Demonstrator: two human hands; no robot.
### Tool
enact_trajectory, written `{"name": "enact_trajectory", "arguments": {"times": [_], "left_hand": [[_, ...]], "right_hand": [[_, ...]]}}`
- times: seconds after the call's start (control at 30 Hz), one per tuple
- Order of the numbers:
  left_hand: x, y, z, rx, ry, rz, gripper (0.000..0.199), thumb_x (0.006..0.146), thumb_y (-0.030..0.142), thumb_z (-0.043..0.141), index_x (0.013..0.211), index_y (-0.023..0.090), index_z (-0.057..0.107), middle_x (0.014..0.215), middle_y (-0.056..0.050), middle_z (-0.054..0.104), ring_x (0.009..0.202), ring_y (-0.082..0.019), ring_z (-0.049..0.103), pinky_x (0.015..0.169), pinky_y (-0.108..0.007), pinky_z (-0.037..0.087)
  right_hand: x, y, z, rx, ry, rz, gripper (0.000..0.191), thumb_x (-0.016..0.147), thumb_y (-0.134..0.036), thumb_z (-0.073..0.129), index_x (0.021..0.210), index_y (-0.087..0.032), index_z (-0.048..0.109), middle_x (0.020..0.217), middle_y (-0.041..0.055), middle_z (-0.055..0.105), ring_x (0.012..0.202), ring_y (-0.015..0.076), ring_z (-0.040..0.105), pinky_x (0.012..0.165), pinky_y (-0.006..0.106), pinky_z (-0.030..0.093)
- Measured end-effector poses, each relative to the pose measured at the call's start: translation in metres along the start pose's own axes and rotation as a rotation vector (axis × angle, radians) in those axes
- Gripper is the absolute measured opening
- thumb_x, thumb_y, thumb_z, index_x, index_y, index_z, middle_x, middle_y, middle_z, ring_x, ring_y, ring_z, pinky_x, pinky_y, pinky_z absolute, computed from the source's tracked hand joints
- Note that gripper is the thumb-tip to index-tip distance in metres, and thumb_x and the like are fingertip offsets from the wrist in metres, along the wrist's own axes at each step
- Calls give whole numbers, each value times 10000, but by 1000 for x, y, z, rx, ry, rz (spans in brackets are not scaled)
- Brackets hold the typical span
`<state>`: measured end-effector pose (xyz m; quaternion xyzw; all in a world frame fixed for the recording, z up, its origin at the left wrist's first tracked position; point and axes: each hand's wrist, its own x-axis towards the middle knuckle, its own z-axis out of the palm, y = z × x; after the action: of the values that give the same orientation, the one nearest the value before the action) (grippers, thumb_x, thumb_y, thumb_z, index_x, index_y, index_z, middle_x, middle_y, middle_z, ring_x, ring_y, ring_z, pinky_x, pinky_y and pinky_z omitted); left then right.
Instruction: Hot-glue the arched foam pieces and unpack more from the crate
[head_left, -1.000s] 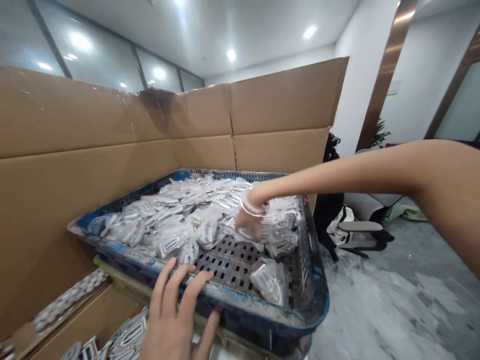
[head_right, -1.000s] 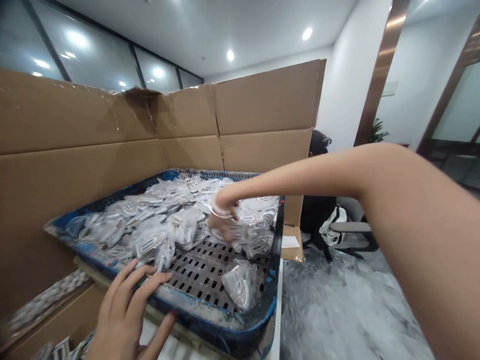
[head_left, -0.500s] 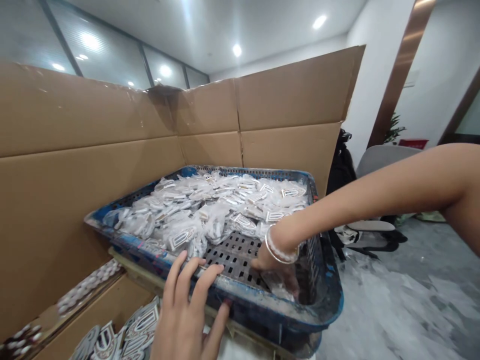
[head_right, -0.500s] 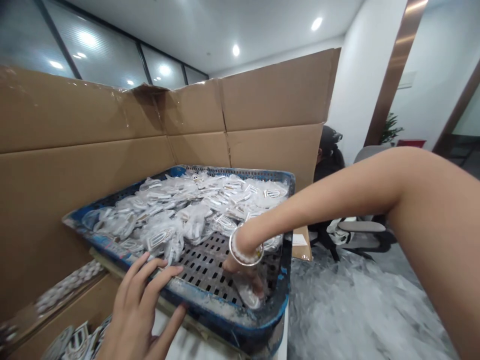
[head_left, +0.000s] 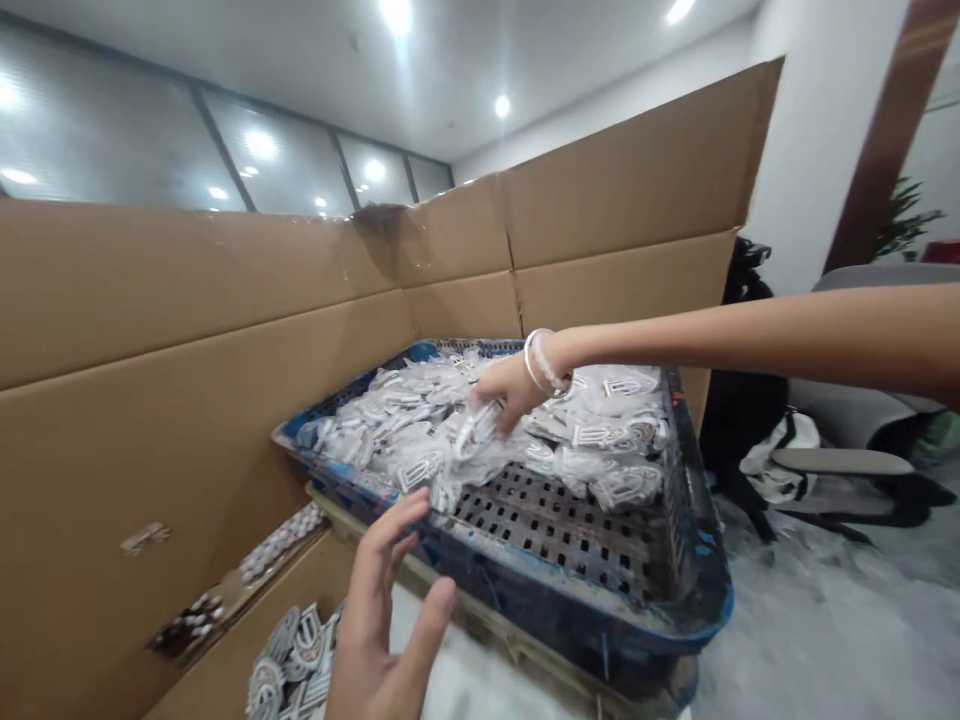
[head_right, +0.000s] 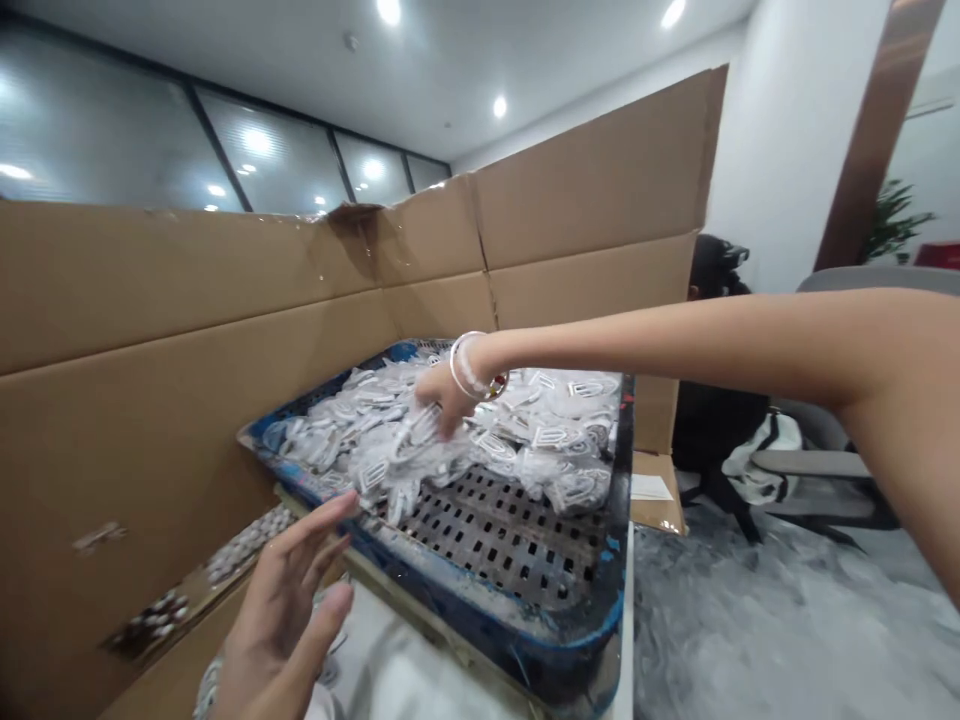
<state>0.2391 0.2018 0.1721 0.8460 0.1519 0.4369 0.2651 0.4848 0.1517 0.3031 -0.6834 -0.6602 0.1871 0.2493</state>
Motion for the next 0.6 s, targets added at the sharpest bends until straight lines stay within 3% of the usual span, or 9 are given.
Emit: {"name": "enact_trajectory", "arguments": {"times": [0.07, 0.13, 0.23, 0.3, 0.43, 0.53, 0.6], "left_hand": [[12, 4, -4, -175, 109, -128, 456, 889, 456, 557, 1310, 326, 441, 1380, -70, 534, 1244, -248, 545, 947, -381, 541], [28, 6, -10, -329, 214, -258, 527, 857, 515, 582, 1302, 261, 458, 1322, -106, 574, 1127, -241, 619, 835, -330, 579], [45, -4, -26, -394, 309, -385, 483, 809, 589, 590, 1020, 155, 598, 892, -86, 689, 711, -173, 659, 599, -260, 552], [47, -18, -45, -344, 346, -415, 440, 777, 591, 609, 839, 157, 595, 662, -13, 612, 536, -117, 558, 517, -222, 488], [29, -56, -87, -40, 264, -528, 423, 821, 587, 475, 698, 185, 520, 515, 54, 463, 424, -81, 407, 436, -191, 368], [6, -85, -108, 153, 149, -597, 418, 804, 543, 488, 598, 180, 513, 457, 45, 445, 397, -94, 398, 410, -200, 323], [-9, -101, -113, 233, 73, -628, 390, 778, 484, 545, 544, 172, 531, 431, 25, 469, 396, -116, 442, 411, -210, 322]], "right_hand": [[6, -21, 4, 52, -125, -48, 218, 628, -69, 801, 561, -133, 604, 442, -98, 535, 436, 57, 480, 453, 163, 351], [14, -38, 21, 150, -205, -87, 208, 750, -107, 738, 626, -144, 576, 489, -91, 539, 457, 59, 504, 464, 161, 390], [29, -56, 62, 349, -233, -91, 158, 875, -117, 620, 745, -150, 537, 595, -72, 556, 501, 46, 536, 517, 151, 450], [38, -62, 87, 437, -266, -64, 131, 914, -144, 573, 793, -149, 523, 638, -49, 574, 526, 50, 565, 535, 155, 471], [48, -59, 111, 507, -266, -48, 108, 875, -176, 629, 902, -153, 527, 716, -21, 603, 566, 81, 596, 538, 189, 473], [41, -42, 108, 507, -227, -90, 116, 850, -172, 642, 915, -156, 546, 764, -9, 607, 602, 95, 599, 559, 209, 468], [31, -30, 102, 490, -201, -134, 96, 847, -186, 633, 908, -157, 564, 777, -3, 612, 640, 103, 606, 585, 218, 472]]}}
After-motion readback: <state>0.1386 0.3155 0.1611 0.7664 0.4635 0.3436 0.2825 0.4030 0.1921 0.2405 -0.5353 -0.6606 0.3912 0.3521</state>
